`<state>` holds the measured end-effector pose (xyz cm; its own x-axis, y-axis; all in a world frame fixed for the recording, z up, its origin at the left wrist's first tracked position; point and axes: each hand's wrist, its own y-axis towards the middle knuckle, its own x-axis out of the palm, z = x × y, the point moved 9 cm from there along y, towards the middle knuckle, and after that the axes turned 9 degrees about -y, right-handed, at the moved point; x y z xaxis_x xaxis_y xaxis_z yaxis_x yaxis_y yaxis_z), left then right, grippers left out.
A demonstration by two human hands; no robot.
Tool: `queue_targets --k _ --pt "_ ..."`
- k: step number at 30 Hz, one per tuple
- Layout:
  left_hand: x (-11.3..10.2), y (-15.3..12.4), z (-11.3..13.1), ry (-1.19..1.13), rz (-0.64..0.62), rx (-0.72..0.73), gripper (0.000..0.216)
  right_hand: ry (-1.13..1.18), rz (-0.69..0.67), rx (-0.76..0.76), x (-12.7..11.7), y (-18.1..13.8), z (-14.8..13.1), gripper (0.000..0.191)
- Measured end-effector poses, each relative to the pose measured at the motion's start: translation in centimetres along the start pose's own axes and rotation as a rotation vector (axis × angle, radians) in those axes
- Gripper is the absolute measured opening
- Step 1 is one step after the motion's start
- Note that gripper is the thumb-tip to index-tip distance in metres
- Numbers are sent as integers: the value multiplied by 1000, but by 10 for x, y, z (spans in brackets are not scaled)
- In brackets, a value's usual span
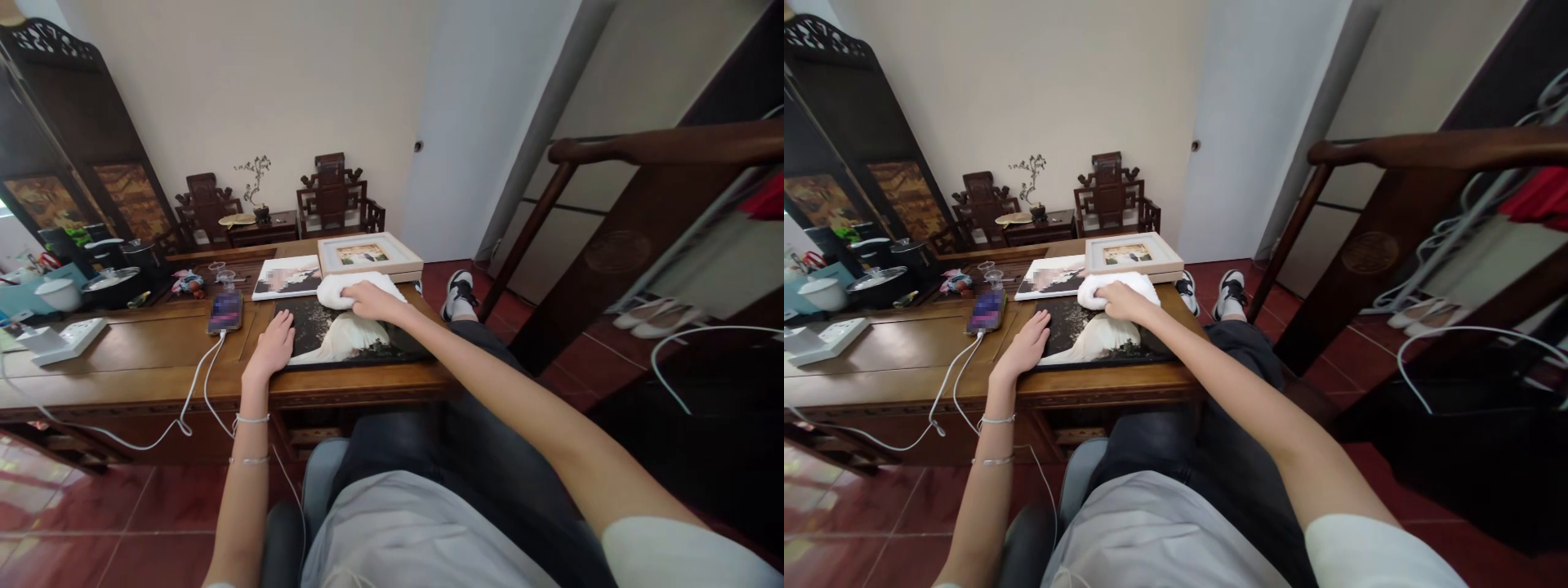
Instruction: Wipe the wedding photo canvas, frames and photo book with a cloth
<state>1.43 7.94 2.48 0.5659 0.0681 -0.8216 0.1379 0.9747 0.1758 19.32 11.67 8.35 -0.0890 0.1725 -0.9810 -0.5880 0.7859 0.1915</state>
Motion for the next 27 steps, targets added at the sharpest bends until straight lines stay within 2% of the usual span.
queue_targets --k 3,5,10,13,17,21,27 --pt "1 0 0 6 -2 1 51 7 9 15 0 3 -2 41" --pt "1 0 0 10 3 9 51 7 4 18 1 -10 -12 41" --pt "3 1 -2 11 16 26 50 1 11 -28 -5 -81 -55 40" --pt "3 1 -3 1 21 36 50 46 26 -130 -13 -124 -80 40" --pt "3 2 -3 -1 21 44 50 110 52 -208 -20 -150 -92 42" --pt "2 2 -1 7 21 49 51 99 15 -151 -15 -131 -81 41" --pt "1 3 -3 -10 16 39 51 -9 -25 -11 -4 -51 -48 39"
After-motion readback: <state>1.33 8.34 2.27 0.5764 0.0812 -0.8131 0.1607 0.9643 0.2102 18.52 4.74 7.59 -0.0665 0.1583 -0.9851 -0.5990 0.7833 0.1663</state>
